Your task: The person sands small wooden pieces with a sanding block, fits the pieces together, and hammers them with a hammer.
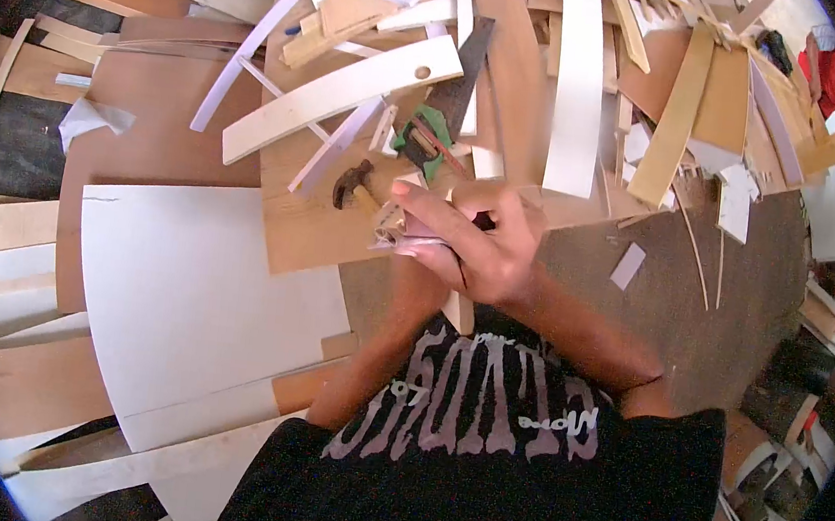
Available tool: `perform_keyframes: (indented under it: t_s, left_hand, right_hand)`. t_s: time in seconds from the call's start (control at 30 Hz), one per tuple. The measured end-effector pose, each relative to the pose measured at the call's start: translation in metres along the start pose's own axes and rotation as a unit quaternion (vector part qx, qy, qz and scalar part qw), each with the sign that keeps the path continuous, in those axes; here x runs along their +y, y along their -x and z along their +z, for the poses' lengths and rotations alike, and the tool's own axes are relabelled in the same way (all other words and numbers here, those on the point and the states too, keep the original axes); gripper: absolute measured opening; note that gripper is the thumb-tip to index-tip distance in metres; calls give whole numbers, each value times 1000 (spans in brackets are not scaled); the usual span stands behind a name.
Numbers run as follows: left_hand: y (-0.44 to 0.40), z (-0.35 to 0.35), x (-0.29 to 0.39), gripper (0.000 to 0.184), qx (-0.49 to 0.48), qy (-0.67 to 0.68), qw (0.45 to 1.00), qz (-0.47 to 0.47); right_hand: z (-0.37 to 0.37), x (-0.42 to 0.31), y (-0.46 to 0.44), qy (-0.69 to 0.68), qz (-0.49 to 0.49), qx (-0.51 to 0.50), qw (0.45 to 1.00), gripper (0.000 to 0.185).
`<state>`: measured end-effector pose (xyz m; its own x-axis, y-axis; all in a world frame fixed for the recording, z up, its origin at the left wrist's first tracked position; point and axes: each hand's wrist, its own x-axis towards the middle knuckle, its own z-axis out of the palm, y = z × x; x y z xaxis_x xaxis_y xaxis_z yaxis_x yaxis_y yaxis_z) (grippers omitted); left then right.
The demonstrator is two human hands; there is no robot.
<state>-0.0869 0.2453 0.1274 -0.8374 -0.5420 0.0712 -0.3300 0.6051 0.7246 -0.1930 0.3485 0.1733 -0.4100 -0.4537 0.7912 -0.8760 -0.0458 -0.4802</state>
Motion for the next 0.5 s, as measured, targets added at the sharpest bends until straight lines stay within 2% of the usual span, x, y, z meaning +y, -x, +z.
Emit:
perform_keyframes:
  t_s: [0.07, 0.1, 0.13, 0.17, 0.2, 0.23, 0.3, 0.33, 0.37, 0.4, 0.47, 0.5]
  left_hand:
    - [0, 2, -21, 35, 26, -99, 987, 121]
    - [-11, -22, 10, 31, 1, 114, 989, -94]
    - [-19, -32, 28, 27, -21, 323, 898, -299]
    - [-9, -9, -7, 30, 18, 261, 958, -115]
    - [-4, -7, -8, 30, 10, 256, 959, -124]
    - [-6, -1, -7, 32, 58, 139, 988, -26]
    - [-5, -9, -3, 35, 104, 19, 992, 74]
    - [-8, -31, 5, 38, 91, 144, 985, -29]
    - [-12, -53, 13, 42, 77, 267, 952, -128]
    - [-16, -66, 16, 46, 60, 386, 894, -221]
    - [-19, -72, 13, 51, 90, 404, 885, -214]
    - [-21, -73, 13, 51, 79, 331, 916, -211]
  right_hand:
    - [0, 4, 3, 21, 18, 8, 1000, 52]
    - [2, 11, 6, 22, 53, 5, 998, 52]
    - [4, 18, 5, 22, 40, 2, 999, 52]
    - [9, 21, 8, 25, 6, 5, 1000, 49]
    - [11, 10, 6, 29, -13, 9, 999, 46]
    - [8, 0, -7, 10, -8, 4, 1000, 47]
    - [4, 3, 8, 23, 20, -12, 999, 49]
    - [5, 9, 15, 30, 34, -26, 999, 51]
    - [8, 21, 31, 38, 89, -47, 994, 48]
    - [11, 32, 46, 36, 80, -47, 995, 48]
    - [14, 40, 72, 71, 180, -42, 980, 41]
    - [14, 39, 65, 61, 175, -51, 981, 41]
